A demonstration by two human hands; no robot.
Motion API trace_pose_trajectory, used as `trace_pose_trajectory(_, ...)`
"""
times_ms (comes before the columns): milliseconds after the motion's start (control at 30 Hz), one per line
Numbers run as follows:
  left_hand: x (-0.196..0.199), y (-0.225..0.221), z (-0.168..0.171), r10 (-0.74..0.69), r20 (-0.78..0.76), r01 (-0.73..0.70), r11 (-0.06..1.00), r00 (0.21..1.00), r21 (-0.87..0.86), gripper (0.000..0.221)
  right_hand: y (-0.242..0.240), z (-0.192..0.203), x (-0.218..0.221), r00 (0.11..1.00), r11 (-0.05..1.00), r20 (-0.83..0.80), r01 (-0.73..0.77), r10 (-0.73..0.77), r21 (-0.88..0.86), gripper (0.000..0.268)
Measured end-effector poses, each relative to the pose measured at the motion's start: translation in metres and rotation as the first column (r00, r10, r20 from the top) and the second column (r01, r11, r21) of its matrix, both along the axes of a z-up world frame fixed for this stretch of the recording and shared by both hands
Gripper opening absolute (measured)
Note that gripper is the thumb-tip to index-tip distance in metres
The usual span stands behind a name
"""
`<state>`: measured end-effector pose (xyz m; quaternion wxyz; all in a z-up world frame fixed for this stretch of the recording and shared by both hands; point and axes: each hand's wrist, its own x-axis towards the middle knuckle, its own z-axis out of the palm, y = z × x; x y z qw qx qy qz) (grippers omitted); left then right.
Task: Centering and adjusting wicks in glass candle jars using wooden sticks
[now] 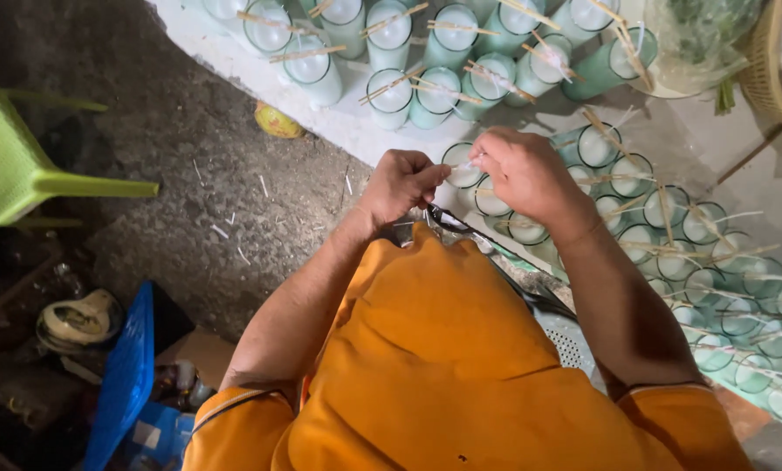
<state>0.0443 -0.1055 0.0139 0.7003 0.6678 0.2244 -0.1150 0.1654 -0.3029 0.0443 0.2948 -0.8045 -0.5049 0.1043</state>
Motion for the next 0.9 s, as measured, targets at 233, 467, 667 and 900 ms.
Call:
trace_pose_trajectory(233, 0.0, 0.002, -0.004, -0.019, -0.002, 0.019, 0.999, 1.0, -0.032, 0.023, 0.002, 0.002, -0.005, 0.996, 0.997, -0.067, 0.058, -0.062, -0.056, 0.006)
trace_pose_trajectory(467, 0.002, 0.004, -0.008, -0.014, -0.006, 0.013, 0.996, 1.0, -0.086, 0.023, 0.004, 0.004, -0.008, 0.995, 0.988, -0.034, 0.09, -0.095, -0.128, 0.007)
trace_pose_trajectory(667, 0.003, 0.004, -0.01, 0.002, 0.006, -0.001, 0.998, 1.0, -0.07, 0.024, 0.0, 0.019, -0.009, 0.993, 0.994, -0.041, 0.107, -0.107, -0.005, 0.01)
trace_pose_trajectory(900, 0.004, 0.006, -0.016, -0.046, 0.019, 0.047, 0.998, 0.999, -0.044, 0.027, 0.001, -0.005, -0.011, 0.974, 0.997, 0.215, 0.06, -0.07, 0.054, 0.015)
